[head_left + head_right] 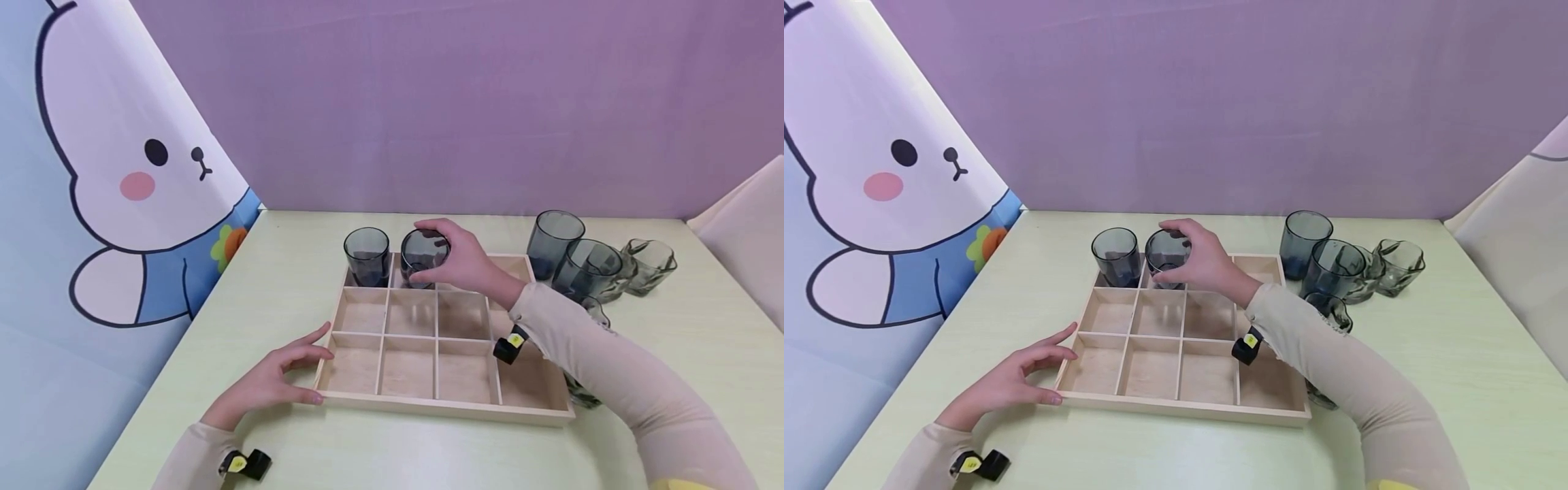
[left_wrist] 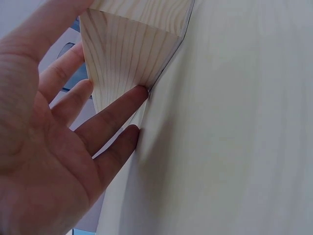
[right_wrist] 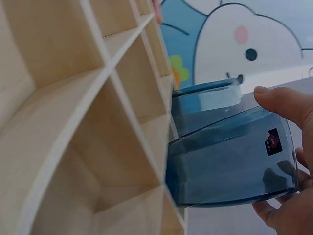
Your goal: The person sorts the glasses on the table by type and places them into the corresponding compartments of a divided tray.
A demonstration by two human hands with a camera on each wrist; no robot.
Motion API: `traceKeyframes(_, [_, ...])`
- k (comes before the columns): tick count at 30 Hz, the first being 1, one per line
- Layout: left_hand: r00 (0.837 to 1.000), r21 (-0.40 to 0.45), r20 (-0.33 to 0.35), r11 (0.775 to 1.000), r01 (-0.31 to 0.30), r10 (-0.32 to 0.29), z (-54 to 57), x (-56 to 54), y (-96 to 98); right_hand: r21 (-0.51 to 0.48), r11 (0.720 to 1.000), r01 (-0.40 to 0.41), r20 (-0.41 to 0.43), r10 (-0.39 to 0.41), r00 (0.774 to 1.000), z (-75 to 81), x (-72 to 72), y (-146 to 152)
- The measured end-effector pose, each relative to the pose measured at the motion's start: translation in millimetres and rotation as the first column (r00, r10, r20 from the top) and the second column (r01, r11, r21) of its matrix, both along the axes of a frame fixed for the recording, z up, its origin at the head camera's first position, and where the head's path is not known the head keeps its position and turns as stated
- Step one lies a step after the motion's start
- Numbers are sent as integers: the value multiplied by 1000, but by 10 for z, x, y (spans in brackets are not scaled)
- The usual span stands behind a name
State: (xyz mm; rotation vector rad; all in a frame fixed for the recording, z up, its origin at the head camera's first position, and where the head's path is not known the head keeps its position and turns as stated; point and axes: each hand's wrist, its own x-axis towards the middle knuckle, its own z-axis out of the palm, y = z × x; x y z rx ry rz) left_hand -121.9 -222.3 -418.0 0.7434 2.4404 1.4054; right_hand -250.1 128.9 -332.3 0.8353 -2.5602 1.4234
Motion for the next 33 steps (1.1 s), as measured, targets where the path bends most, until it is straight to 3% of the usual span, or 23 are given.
traceKeyframes(9, [1000,-8,10,1000,-12,12,-7,3,4,60,998,-25,16,24,1000,-107,-107,-20])
traceKeyframes(16, [1000,-17,17,1000,-20,20,-9,1,3,98,988,-120,84,112,990,-91,-251,-49])
traceKeyframes(22, [1000,-1,-10,1000,-5,5,-1,7,1,43,995,-95,195,85,977,-128,-361,-91])
traceKeyframes(28, [1000,8,15,1000,-9,9,1,14,-5,-79,994,-71,294,91,951,-248,-469,-113])
traceKeyframes(33, [1000,3,13,1000,-13,13,6,16,-12,-104,992,-73,324,103,940,-249,-472,-121])
